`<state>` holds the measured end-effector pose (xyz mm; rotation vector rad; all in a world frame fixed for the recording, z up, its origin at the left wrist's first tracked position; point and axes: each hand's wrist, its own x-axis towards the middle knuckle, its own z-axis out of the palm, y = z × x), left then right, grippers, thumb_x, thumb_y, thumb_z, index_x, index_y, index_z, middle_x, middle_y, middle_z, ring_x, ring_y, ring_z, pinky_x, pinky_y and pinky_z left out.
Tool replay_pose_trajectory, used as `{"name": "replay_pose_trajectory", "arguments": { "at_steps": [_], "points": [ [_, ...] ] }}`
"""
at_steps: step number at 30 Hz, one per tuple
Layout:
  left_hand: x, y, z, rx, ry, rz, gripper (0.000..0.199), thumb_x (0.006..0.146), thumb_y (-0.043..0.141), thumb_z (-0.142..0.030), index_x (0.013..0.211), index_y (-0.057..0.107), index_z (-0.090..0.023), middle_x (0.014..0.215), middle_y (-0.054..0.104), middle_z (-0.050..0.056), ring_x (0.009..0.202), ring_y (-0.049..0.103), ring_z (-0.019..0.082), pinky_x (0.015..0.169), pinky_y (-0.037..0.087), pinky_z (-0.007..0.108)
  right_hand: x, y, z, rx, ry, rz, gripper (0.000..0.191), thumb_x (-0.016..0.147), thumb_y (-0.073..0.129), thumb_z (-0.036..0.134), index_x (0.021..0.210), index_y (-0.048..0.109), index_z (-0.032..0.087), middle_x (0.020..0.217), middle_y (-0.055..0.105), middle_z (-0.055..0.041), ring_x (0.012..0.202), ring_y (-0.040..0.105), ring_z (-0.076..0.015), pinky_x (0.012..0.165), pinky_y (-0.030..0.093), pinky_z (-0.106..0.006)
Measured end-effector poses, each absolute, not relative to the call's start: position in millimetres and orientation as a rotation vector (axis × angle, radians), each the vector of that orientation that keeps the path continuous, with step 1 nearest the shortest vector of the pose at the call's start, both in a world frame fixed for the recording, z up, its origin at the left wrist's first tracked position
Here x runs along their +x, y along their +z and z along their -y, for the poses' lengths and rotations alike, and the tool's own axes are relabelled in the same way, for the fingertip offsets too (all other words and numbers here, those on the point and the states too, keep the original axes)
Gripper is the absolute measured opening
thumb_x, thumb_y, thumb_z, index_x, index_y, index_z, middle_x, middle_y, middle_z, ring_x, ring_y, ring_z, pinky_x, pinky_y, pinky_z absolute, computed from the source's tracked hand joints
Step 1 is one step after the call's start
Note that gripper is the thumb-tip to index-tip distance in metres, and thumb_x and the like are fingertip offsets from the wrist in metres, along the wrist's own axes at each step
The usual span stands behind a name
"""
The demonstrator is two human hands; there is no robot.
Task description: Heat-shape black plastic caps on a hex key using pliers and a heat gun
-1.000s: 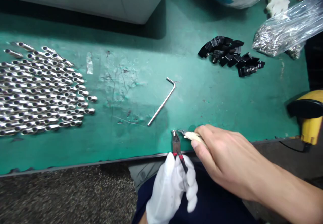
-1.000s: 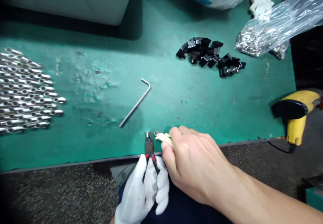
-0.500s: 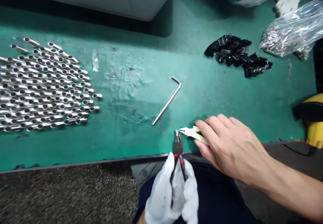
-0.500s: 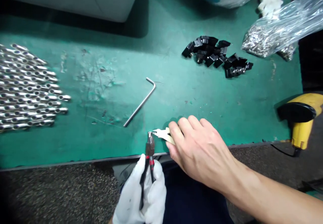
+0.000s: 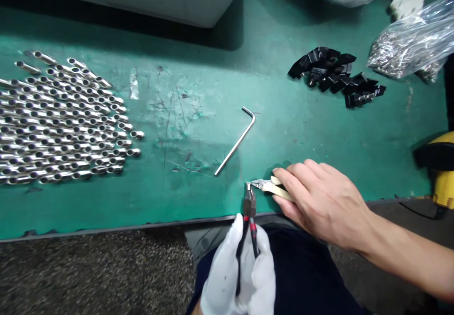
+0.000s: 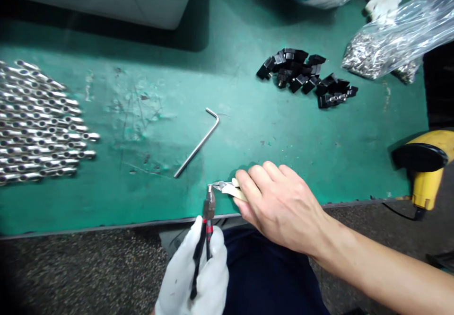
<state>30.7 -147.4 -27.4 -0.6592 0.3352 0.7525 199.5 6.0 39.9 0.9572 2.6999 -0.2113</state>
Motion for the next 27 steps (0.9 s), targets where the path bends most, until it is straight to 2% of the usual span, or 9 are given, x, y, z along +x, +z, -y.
{"name": "replay_pose_trajectory", "arguments": {
  "at_steps": [3, 8, 12, 15, 22, 25, 27],
  "points": [
    [26.7, -24.3, 148.3, -0.672, 0.729, -0.427, 0.048, 0.096, 0.048, -0.061, 0.089, 0.076, -0.023, 0.045, 0.052, -0.001, 0.031, 0.046, 0.014, 0.031, 0.044, 0.027, 203.3, 35.2, -8.9, 0.914, -0.207, -2.759, 0.04, 0.108, 0.04, 0.045, 0.127, 0.056, 0.013, 0.101, 0.06, -0.0098, 0.083, 0.048, -0.0265, 0.067, 0.032, -0.04],
    [26.2, -23.2, 148.1, -0.712, 0.778, -0.508, 0.041, 0.096, 0.052, -0.055, 0.09, 0.077, -0.024, 0.04, 0.046, -0.004, 0.029, 0.043, 0.013, 0.03, 0.042, 0.024, 209.5, 29.3, -13.0, 0.847, -0.221, -2.842, 0.04, 0.107, 0.044, 0.042, 0.129, 0.055, 0.011, 0.104, 0.063, -0.0107, 0.082, 0.05, -0.0255, 0.066, 0.034, -0.04],
    [26.1, -21.7, 146.3, -0.71, 0.75, -0.494, 0.043, 0.096, 0.052, -0.058, 0.085, 0.076, -0.024, 0.039, 0.043, -0.005, 0.027, 0.04, 0.012, 0.028, 0.041, 0.024, 213.1, 29.9, -19.6, 0.738, -0.153, -2.925, 0.039, 0.107, 0.049, 0.039, 0.132, 0.054, 0.009, 0.105, 0.064, -0.0106, 0.081, 0.051, -0.0242, 0.065, 0.036, -0.039],
    [25.1, -21.1, 145.8, -0.712, 0.752, -0.489, 0.043, 0.095, 0.052, -0.059, 0.084, 0.075, -0.024, 0.038, 0.043, -0.005, 0.027, 0.041, 0.012, 0.028, 0.041, 0.024, 213.9, 31.7, -23.6, 0.669, -0.164, -2.937, 0.039, 0.107, 0.048, 0.038, 0.133, 0.054, 0.009, 0.099, 0.063, -0.0078, 0.079, 0.05, -0.0225, 0.063, 0.036, -0.037],
    [27.4, -25.1, 145.4, -0.687, 0.77, -0.403, 0.045, 0.098, 0.049, -0.057, 0.089, 0.073, -0.019, 0.045, 0.051, -0.004, 0.031, 0.048, 0.011, 0.032, 0.045, 0.021, 206.4, 30.3, -18.4, 0.858, -0.457, -2.939, 0.036, 0.108, 0.044, 0.035, 0.13, 0.056, 0.009, 0.095, 0.058, -0.0063, 0.075, 0.05, -0.0193, 0.061, 0.039, -0.034],
    [32.1, -29.3, 146.0, -0.624, 0.81, -0.337, 0.052, 0.1, 0.044, -0.057, 0.088, 0.071, -0.015, 0.047, 0.053, -0.002, 0.033, 0.05, 0.009, 0.034, 0.045, 0.018, 200.6, 35.9, -17.3, 1.073, -0.61, -2.855, 0.033, 0.107, 0.047, 0.034, 0.13, 0.057, 0.014, 0.094, 0.058, -0.0047, 0.074, 0.052, -0.0183, 0.06, 0.039, -0.033],
    [34.8, -32.7, 146.7, -0.568, 0.815, -0.323, 0.058, 0.101, 0.037, -0.059, 0.088, 0.069, -0.013, 0.052, 0.058, 0.0, 0.036, 0.054, 0.011, 0.034, 0.047, 0.02, 197.7, 45.0, -16.7, 1.226, -0.842, -2.681, 0.03, 0.106, 0.047, 0.033, 0.13, 0.058, 0.019, 0.092, 0.059, -0.0027, 0.074, 0.054, -0.0174, 0.063, 0.04, -0.032]
  ]
}}
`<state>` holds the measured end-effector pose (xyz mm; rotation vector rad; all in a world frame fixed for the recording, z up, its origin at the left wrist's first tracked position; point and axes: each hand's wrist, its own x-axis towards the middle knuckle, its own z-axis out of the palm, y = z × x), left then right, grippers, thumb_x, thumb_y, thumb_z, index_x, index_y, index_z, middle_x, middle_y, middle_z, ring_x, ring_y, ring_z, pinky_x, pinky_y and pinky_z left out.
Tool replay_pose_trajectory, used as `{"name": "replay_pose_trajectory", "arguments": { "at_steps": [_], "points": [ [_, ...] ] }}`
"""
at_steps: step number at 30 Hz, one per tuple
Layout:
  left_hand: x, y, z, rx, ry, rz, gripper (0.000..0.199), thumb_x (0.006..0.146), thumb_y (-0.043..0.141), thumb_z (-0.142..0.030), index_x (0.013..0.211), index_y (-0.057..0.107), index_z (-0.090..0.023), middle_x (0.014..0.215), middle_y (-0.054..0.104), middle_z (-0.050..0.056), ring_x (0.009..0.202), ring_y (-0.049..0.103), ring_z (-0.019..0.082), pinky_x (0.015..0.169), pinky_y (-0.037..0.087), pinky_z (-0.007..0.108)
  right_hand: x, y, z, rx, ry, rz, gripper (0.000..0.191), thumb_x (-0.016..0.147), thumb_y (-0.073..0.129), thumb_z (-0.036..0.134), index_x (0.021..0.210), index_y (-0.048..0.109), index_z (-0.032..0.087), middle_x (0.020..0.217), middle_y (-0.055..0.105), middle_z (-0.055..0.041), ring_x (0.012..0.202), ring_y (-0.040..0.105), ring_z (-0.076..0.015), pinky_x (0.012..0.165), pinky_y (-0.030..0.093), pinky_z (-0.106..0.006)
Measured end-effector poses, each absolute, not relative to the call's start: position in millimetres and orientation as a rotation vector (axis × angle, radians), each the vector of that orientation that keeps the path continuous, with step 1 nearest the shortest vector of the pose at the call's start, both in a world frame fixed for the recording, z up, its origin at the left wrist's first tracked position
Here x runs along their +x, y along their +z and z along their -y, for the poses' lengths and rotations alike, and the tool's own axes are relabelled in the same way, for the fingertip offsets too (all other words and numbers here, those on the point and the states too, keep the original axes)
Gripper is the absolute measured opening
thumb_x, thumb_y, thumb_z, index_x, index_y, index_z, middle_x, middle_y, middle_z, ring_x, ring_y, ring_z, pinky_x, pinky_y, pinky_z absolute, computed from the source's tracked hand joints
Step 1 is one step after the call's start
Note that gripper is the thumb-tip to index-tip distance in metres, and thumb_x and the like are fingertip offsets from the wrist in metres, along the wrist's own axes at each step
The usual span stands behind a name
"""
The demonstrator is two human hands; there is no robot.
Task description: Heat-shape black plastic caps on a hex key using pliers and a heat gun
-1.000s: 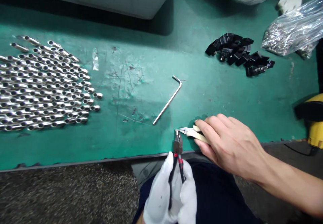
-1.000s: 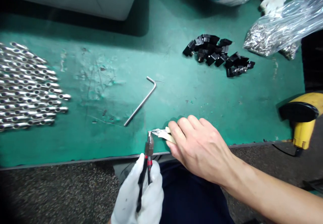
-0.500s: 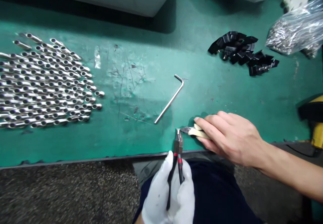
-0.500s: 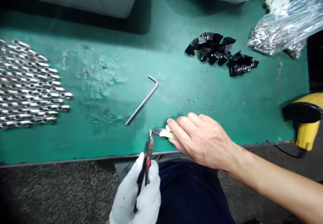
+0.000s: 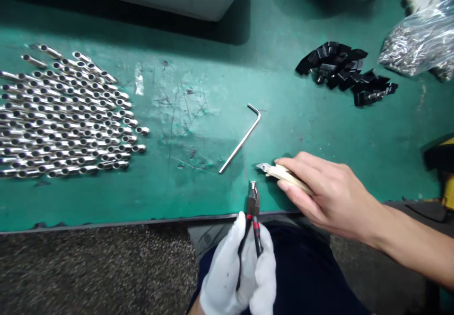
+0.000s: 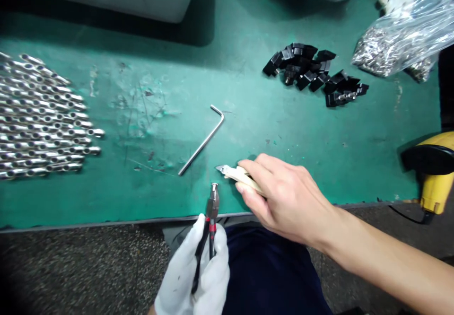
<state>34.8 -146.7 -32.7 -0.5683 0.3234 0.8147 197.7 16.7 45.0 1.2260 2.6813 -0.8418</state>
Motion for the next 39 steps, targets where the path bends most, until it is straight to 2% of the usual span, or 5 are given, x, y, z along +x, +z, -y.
{"name": "replay_pose_trajectory", "arguments": {
  "at_steps": [4, 8, 10, 24, 39],
  "points": [
    [37.6, -40.4, 146.9, -0.488, 0.797, -0.333, 0.062, 0.103, 0.024, -0.058, 0.098, 0.067, -0.013, 0.068, 0.066, 0.005, 0.044, 0.063, 0.016, 0.037, 0.055, 0.03, 193.2, 69.2, -14.7, 1.393, -1.214, -2.294, 0.024, 0.107, 0.046, 0.034, 0.125, 0.06, 0.025, 0.101, 0.067, -0.0035, 0.086, 0.062, -0.0192, 0.073, 0.048, -0.032],
    [39.8, -46.5, 145.6, -0.482, 0.813, -0.346, 0.062, 0.104, 0.022, -0.056, 0.098, 0.066, -0.012, 0.071, 0.068, 0.006, 0.048, 0.065, 0.017, 0.04, 0.057, 0.032, 186.4, 84.2, -15.6, 1.395, -1.209, -2.197, 0.025, 0.107, 0.046, 0.038, 0.1, 0.066, 0.024, 0.088, 0.07, -0.003, 0.072, 0.064, -0.0199, 0.061, 0.047, -0.03],
    [41.0, -48.4, 145.0, -0.482, 0.812, -0.315, 0.063, 0.103, 0.024, -0.058, 0.098, 0.066, -0.012, 0.073, 0.068, 0.007, 0.049, 0.066, 0.018, 0.041, 0.057, 0.033, 183.2, 86.2, -16.8, 1.415, -1.217, -2.15, 0.028, 0.108, 0.045, 0.039, 0.094, 0.065, 0.024, 0.083, 0.07, -0.0019, 0.068, 0.062, -0.0189, 0.059, 0.046, -0.03],
    [45.0, -50.8, 146.3, -0.444, 0.841, -0.344, 0.063, 0.104, 0.023, -0.056, 0.097, 0.067, -0.01, 0.072, 0.068, 0.008, 0.046, 0.065, 0.018, 0.038, 0.056, 0.032, 173.8, 85.2, -22.1, 1.452, -1.306, -1.912, 0.039, 0.109, 0.035, 0.049, 0.085, 0.056, 0.028, 0.078, 0.065, 0.0026, 0.066, 0.055, -0.0176, 0.058, 0.04, -0.031],
    [42.6, -42.2, 147.2, -0.292, 0.837, -0.579, 0.059, 0.104, 0.021, -0.055, 0.094, 0.062, -0.013, 0.065, 0.065, 0.004, 0.036, 0.058, 0.014, 0.032, 0.041, 0.021, 166.2, 90.0, -45.7, 1.241, -1.229, -1.949, 0.045, 0.109, 0.03, 0.047, 0.083, 0.062, 0.028, 0.068, 0.066, 0.0025, 0.055, 0.058, -0.0167, 0.05, 0.038, -0.031]
  ]
}}
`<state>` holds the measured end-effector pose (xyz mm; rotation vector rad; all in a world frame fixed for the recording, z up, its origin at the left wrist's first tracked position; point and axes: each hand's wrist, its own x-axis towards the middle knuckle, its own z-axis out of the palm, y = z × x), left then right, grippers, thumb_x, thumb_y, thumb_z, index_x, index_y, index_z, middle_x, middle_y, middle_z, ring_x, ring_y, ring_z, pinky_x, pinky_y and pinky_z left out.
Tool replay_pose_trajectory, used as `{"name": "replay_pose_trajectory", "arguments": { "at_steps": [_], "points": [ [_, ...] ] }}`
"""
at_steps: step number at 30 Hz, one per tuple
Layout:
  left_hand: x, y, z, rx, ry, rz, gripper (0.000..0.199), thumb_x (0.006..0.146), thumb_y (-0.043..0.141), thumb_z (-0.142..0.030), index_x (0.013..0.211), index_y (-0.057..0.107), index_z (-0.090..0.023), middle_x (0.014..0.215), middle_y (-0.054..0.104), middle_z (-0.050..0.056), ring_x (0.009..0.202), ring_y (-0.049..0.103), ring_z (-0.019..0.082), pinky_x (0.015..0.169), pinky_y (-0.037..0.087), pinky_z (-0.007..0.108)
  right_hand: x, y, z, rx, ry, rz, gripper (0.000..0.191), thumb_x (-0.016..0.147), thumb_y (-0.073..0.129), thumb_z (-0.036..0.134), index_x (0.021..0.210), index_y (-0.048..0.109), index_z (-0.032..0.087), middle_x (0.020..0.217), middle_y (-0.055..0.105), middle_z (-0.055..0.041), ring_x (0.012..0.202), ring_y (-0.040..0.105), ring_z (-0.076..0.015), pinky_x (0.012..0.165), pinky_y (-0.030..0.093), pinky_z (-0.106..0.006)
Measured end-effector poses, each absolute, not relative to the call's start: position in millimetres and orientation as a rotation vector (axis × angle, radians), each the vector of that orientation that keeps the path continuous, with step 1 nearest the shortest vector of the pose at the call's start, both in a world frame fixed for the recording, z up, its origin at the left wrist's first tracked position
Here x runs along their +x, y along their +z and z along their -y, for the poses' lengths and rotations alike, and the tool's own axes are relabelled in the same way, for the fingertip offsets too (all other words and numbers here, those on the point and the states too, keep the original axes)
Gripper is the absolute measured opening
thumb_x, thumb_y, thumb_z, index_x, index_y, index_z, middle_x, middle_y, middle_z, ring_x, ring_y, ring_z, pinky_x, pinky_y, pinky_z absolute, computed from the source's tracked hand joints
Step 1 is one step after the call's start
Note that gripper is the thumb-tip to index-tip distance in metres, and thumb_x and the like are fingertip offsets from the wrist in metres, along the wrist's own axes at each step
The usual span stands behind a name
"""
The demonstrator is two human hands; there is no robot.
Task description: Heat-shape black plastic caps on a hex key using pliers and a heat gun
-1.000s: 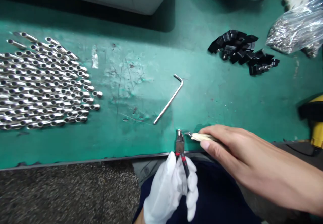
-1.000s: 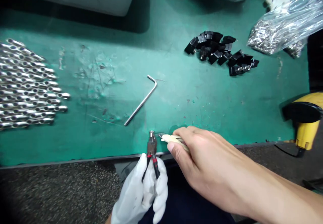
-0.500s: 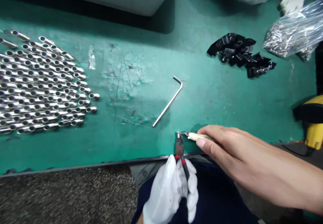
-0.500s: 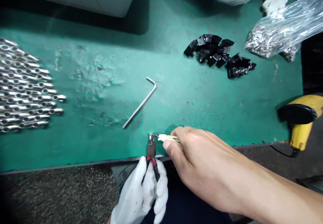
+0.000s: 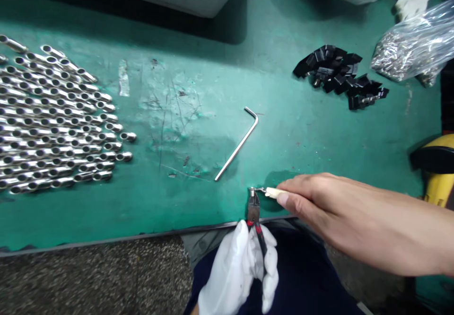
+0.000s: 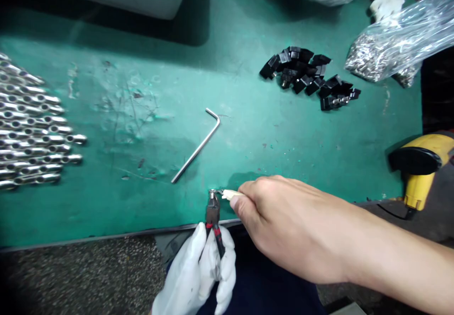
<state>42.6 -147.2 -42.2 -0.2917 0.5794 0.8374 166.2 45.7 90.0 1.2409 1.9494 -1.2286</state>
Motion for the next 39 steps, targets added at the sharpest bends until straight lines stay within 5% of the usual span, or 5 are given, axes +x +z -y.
{"name": "replay_pose_trajectory", "arguments": {
  "at_steps": [10, 18, 23, 29, 39],
  "points": [
    [49.0, -25.0, 140.8, -0.201, 0.848, -0.785, 0.051, 0.102, 0.033, -0.057, 0.1, 0.061, -0.014, 0.061, 0.062, 0.002, 0.037, 0.052, 0.012, 0.034, 0.042, 0.022, 160.1, 86.9, -35.4, 1.05, -0.896, -2.229, 0.039, 0.109, 0.03, 0.03, 0.085, 0.06, 0.023, 0.066, 0.06, -0.0025, 0.054, 0.058, -0.0211, 0.053, 0.043, -0.036],
    [51.6, -8.5, 127.7, -0.193, 0.815, -1.056, 0.044, 0.099, 0.047, -0.055, 0.093, 0.065, -0.016, 0.056, 0.06, 0.0, 0.039, 0.048, 0.011, 0.038, 0.035, 0.022, 158.4, 83.3, -34.5, 0.763, -0.641, -2.303, 0.016, 0.09, 0.059, 0.012, 0.079, 0.06, 0.024, 0.063, 0.054, 0.0, 0.046, 0.047, -0.0186, 0.043, 0.031, -0.033],
    [56.4, -5.5, 122.2, -0.303, 0.899, -0.99, 0.033, 0.095, 0.059, -0.046, 0.084, 0.065, -0.016, 0.055, 0.06, -0.001, 0.04, 0.049, 0.012, 0.038, 0.037, 0.023, 144.7, 84.1, -22.2, 0.747, -0.506, -2.194, 0.015, 0.078, 0.063, 0.011, 0.09, 0.067, 0.02, 0.078, 0.062, -0.0098, 0.056, 0.056, -0.0237, 0.041, 0.022, -0.035],
    [53.1, -12.9, 128.0, -0.234, 0.912, -0.925, 0.042, 0.097, 0.053, -0.053, 0.08, 0.062, -0.015, 0.06, 0.063, 0.002, 0.04, 0.053, 0.012, 0.035, 0.041, 0.02, 157.7, 76.3, -10.8, 0.868, -0.466, -2.321, 0.014, 0.085, 0.06, 0.01, 0.093, 0.065, 0.019, 0.078, 0.063, -0.0078, 0.058, 0.057, -0.0234, 0.045, 0.021, -0.034],
    [41.7, -44.1, 152.4, -0.573, 0.843, -0.279, 0.055, 0.102, 0.034, -0.058, 0.1, 0.069, -0.016, 0.06, 0.066, 0.003, 0.041, 0.065, 0.017, 0.037, 0.052, 0.025, 169.1, 81.3, -10.7, 1.418, -1.05, -2.031, 0.034, 0.109, 0.033, 0.036, 0.085, 0.054, 0.025, 0.08, 0.059, 0.0013, 0.073, 0.057, -0.02, 0.064, 0.035, -0.036]
  ]
}}
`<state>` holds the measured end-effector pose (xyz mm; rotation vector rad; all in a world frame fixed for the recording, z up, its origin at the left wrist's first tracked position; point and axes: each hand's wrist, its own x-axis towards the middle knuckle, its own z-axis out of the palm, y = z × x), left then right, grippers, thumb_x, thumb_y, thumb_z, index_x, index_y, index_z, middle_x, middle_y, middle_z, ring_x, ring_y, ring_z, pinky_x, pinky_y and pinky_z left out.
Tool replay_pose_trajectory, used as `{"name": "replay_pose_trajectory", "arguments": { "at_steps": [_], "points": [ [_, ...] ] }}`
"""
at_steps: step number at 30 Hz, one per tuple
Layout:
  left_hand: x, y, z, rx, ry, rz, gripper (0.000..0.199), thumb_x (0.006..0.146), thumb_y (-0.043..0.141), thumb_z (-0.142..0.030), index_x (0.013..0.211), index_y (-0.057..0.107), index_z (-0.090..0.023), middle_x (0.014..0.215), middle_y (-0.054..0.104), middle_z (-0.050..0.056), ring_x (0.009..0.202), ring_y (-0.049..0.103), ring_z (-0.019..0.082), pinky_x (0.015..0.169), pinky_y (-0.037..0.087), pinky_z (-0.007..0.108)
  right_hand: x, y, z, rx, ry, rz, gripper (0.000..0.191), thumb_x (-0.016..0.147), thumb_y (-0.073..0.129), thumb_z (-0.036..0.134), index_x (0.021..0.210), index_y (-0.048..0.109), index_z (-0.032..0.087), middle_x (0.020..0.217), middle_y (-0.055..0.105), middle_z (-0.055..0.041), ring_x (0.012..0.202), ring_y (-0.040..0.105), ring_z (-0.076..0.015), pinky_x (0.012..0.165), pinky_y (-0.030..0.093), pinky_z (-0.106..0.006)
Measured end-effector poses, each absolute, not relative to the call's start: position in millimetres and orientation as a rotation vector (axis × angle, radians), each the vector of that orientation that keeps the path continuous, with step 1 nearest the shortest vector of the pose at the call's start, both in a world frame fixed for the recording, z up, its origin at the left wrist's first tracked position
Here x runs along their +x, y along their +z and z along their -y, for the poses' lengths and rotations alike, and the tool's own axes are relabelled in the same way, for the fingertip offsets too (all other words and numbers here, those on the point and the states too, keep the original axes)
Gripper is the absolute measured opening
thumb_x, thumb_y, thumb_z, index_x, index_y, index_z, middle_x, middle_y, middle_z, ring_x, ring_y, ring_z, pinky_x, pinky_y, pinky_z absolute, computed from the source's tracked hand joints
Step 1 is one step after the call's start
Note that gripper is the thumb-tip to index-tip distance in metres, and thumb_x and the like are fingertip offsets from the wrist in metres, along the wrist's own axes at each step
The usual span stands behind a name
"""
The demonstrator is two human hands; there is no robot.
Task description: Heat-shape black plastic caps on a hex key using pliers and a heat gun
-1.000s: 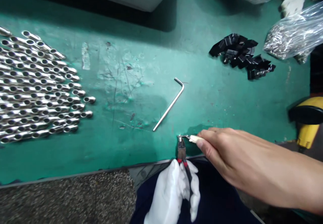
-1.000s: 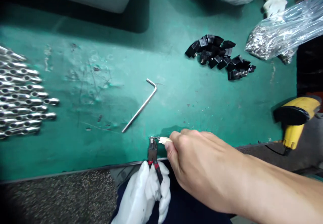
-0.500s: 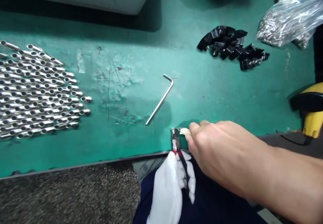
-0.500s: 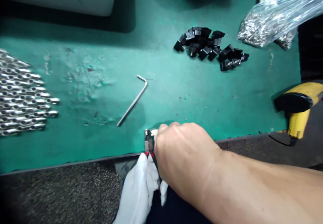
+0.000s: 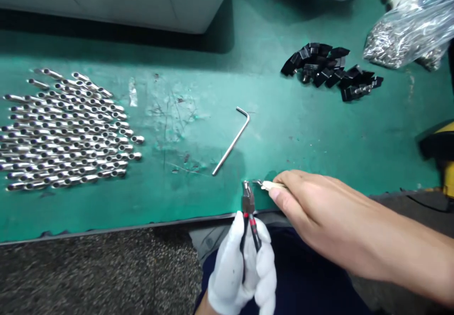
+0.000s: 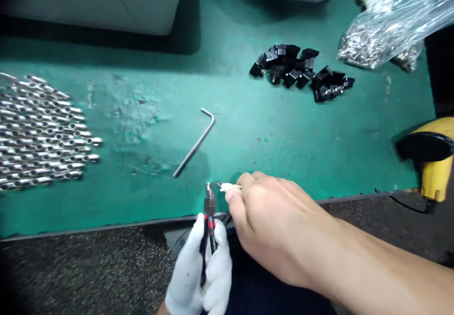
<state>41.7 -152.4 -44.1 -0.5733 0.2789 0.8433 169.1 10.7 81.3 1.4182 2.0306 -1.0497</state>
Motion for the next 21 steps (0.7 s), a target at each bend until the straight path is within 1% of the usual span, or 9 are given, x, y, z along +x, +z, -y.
{"name": "replay_pose_trajectory", "arguments": {
  "at_steps": [4, 7, 10, 13, 16, 19, 21],
  "points": [
    [42.4, -47.3, 160.1, -0.628, 0.87, -0.31, 0.051, 0.1, 0.041, -0.059, 0.096, 0.072, -0.019, 0.047, 0.057, -0.002, 0.034, 0.056, 0.013, 0.035, 0.048, 0.022, 163.2, 79.3, -4.7, 1.363, -0.889, -2.14, 0.028, 0.108, 0.034, 0.034, 0.089, 0.053, 0.025, 0.082, 0.054, -0.0009, 0.074, 0.052, -0.023, 0.065, 0.035, -0.038],
    [41.6, -47.1, 163.5, -0.624, 0.837, -0.304, 0.049, 0.097, 0.046, -0.061, 0.086, 0.073, -0.022, 0.043, 0.053, -0.002, 0.032, 0.05, 0.014, 0.033, 0.045, 0.023, 162.0, 77.1, 0.4, 1.341, -0.832, -2.184, 0.029, 0.108, 0.031, 0.035, 0.09, 0.052, 0.025, 0.082, 0.051, -0.002, 0.072, 0.048, -0.0246, 0.065, 0.034, -0.039],
    [40.0, -45.8, 164.3, -0.606, 0.77, -0.292, 0.056, 0.096, 0.043, -0.064, 0.075, 0.073, -0.021, 0.039, 0.05, -0.001, 0.031, 0.049, 0.015, 0.033, 0.044, 0.026, 160.3, 76.0, 3.4, 1.36, -0.817, -2.186, 0.031, 0.108, 0.028, 0.037, 0.09, 0.051, 0.025, 0.083, 0.049, -0.003, 0.073, 0.047, -0.0257, 0.066, 0.034, -0.04],
    [38.7, -45.6, 163.0, -0.636, 0.782, -0.351, 0.056, 0.095, 0.045, -0.065, 0.078, 0.074, -0.02, 0.04, 0.05, -0.001, 0.032, 0.051, 0.016, 0.034, 0.045, 0.026, 158.0, 76.5, 2.2, 1.372, -0.862, -2.168, 0.031, 0.108, 0.027, 0.036, 0.089, 0.05, 0.025, 0.083, 0.049, -0.0028, 0.073, 0.046, -0.0252, 0.066, 0.034, -0.039],
    [38.1, -46.6, 159.2, -0.71, 0.829, -0.496, 0.04, 0.094, 0.057, -0.054, 0.084, 0.074, -0.02, 0.048, 0.056, -0.002, 0.04, 0.058, 0.014, 0.042, 0.051, 0.024, 156.6, 79.0, -2.3, 1.364, -0.91, -2.139, 0.031, 0.108, 0.028, 0.036, 0.087, 0.049, 0.026, 0.08, 0.05, -0.0018, 0.071, 0.046, -0.0243, 0.064, 0.034, -0.038],
    [38.7, -46.6, 153.5, -0.771, 0.89, -0.638, 0.022, 0.092, 0.067, -0.037, 0.081, 0.072, -0.018, 0.06, 0.065, -0.002, 0.058, 0.068, 0.013, 0.061, 0.058, 0.022, 155.6, 82.1, -8.2, 1.308, -0.961, -2.115, 0.032, 0.108, 0.029, 0.034, 0.086, 0.05, 0.026, 0.08, 0.053, -0.0011, 0.07, 0.047, -0.0233, 0.063, 0.033, -0.037],
    [40.3, -46.2, 150.3, -0.777, 0.915, -0.677, 0.02, 0.09, 0.07, -0.034, 0.08, 0.071, -0.017, 0.066, 0.068, -0.001, 0.063, 0.069, 0.012, 0.066, 0.059, 0.021, 154.6, 83.5, -12.2, 1.302, -0.974, -2.085, 0.033, 0.108, 0.029, 0.034, 0.085, 0.051, 0.026, 0.079, 0.054, -0.0011, 0.069, 0.049, -0.0227, 0.062, 0.034, -0.037]
  ]
}}
